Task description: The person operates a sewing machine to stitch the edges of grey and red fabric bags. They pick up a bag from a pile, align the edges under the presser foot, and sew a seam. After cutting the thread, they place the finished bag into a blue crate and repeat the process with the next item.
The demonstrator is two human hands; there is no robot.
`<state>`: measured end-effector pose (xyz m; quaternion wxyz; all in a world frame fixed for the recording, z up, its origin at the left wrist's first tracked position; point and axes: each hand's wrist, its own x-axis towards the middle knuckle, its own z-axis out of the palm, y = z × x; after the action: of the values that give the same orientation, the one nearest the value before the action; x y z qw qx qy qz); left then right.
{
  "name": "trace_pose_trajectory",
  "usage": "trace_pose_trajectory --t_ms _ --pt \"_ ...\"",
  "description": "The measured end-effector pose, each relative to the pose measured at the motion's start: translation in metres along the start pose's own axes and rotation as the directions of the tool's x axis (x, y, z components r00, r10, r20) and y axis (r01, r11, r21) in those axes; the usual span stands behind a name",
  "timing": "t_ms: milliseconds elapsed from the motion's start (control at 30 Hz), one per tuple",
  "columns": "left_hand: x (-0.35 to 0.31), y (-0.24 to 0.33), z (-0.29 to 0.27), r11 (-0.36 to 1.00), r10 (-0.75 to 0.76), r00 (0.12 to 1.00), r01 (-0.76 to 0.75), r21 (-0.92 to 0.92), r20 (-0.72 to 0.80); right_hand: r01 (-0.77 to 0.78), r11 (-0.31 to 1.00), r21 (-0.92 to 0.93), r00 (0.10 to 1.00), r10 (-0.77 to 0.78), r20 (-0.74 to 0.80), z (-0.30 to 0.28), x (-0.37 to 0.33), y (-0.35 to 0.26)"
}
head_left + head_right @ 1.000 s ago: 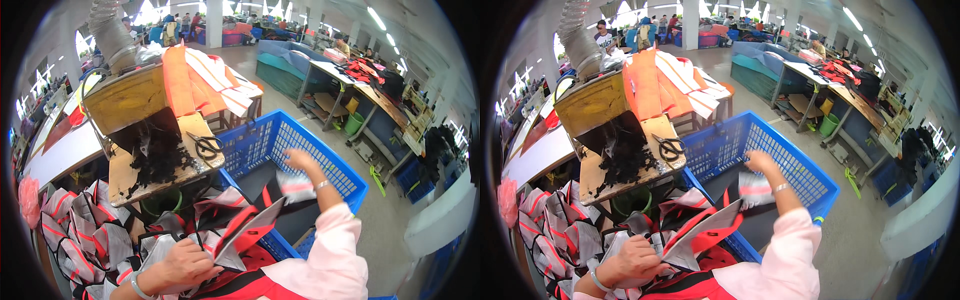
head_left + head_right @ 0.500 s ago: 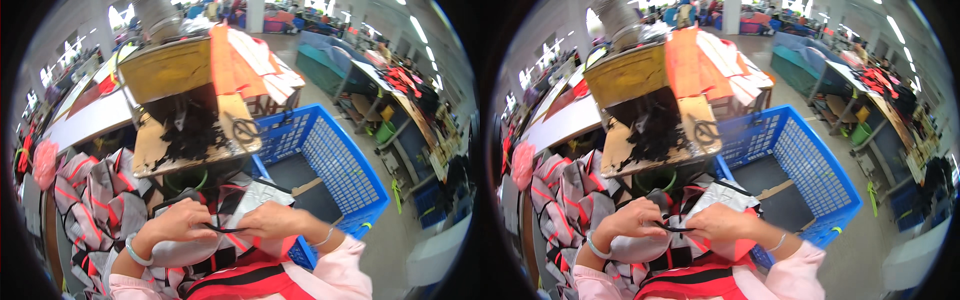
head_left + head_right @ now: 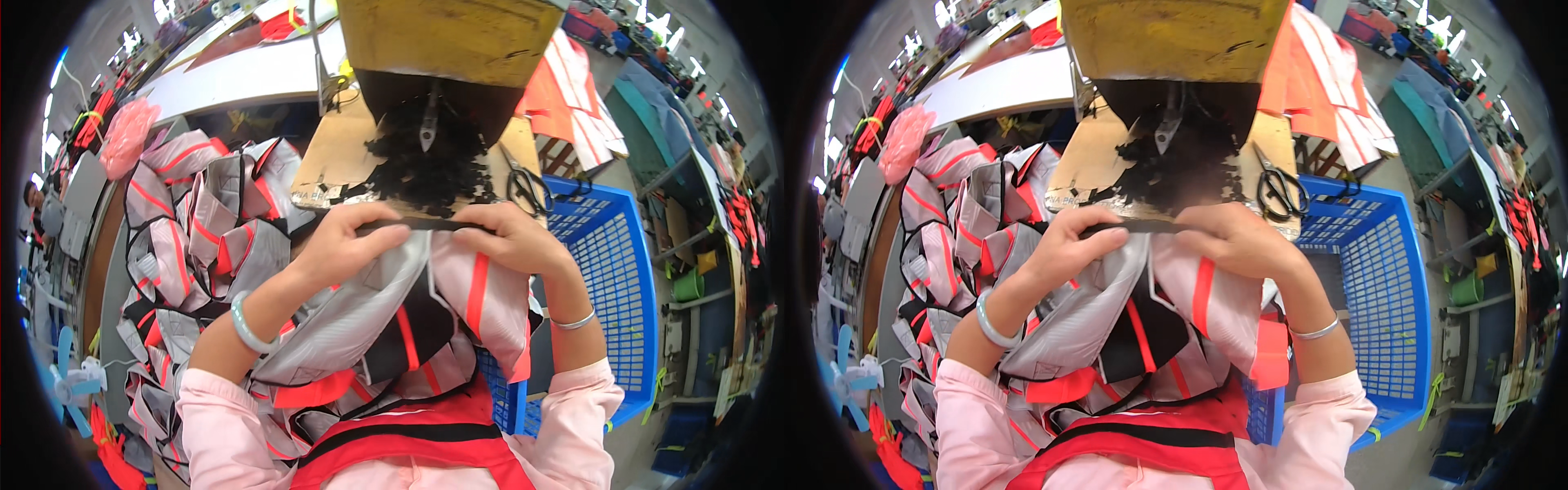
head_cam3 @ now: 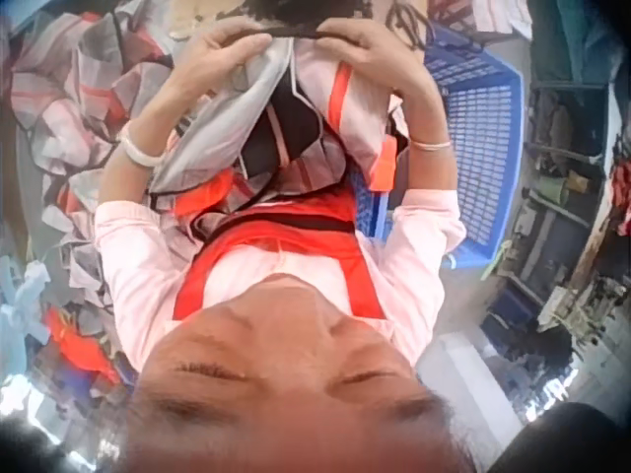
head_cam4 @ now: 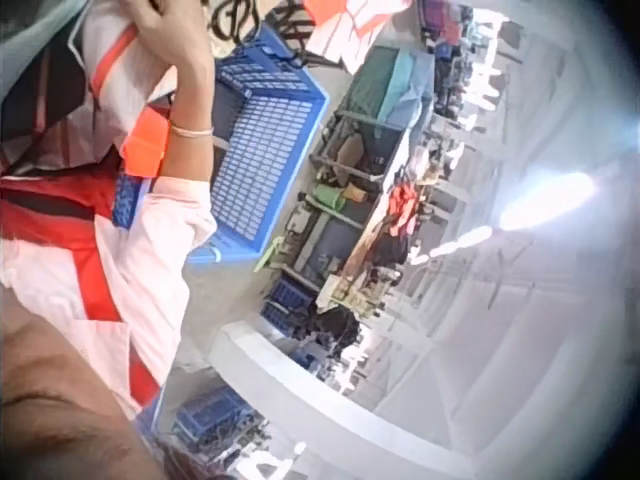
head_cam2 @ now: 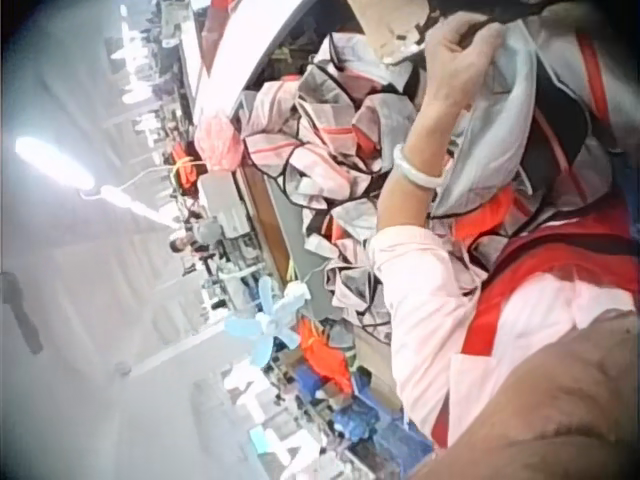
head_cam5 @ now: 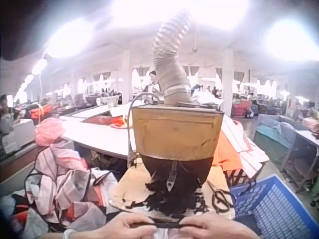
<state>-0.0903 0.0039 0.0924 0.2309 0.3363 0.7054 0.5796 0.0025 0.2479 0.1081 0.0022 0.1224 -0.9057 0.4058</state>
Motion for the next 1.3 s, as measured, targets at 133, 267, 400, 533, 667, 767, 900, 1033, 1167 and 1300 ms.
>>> trace_pose_trajectory --t_ms 133,267,400,533,667,767,900,1033,1167,1300 --pt "0.035 -0.01 -0.004 1.0 -0.003 1.0 0.003 0.002 -0.025 -0.1 0.982 0.163 0.995 0.098 0.021 -0.006 0.018 0.026" --pt "0.061 -0.023 -0.016 0.986 -0.129 0.992 0.13 0.105 -0.012 -0.171 0.983 0.071 0.979 0.162 0.12 -0.017 0.043 0.042" --pt "0.085 -0.039 -0.033 0.97 -0.101 0.994 0.088 0.226 0.044 -0.151 0.988 0.015 0.975 0.147 0.165 -0.022 0.065 0.056" --pt "0.102 -0.047 -0.041 0.955 -0.15 0.988 0.134 0.266 0.042 -0.183 0.983 0.02 0.972 0.178 0.156 -0.021 0.08 0.068" --pt "0.113 -0.056 -0.041 0.959 -0.16 0.987 0.152 0.239 0.015 -0.174 0.981 0.083 0.977 0.161 0.138 -0.019 0.086 0.086" --pt "0.119 -0.059 -0.041 0.95 -0.196 0.981 0.191 0.247 -0.004 -0.181 0.981 0.064 0.974 0.17 0.148 -0.02 0.091 0.092" --pt "0.124 -0.059 -0.044 0.942 -0.243 0.97 0.236 0.24 0.001 -0.166 0.985 0.055 0.976 0.156 0.15 -0.022 0.095 0.095" --pt "0.125 -0.052 -0.045 0.948 -0.241 0.97 0.233 0.215 0.009 -0.152 0.988 0.021 0.986 0.15 0.07 -0.02 0.093 0.098" --pt "0.127 -0.054 -0.048 0.951 -0.22 0.975 0.216 0.22 -0.007 -0.168 0.985 0.048 0.981 0.162 0.104 -0.025 0.097 0.092" --pt "0.128 -0.053 -0.05 0.957 -0.228 0.974 0.224 0.185 0.004 -0.169 0.984 0.053 0.983 0.164 0.078 -0.024 0.099 0.095"
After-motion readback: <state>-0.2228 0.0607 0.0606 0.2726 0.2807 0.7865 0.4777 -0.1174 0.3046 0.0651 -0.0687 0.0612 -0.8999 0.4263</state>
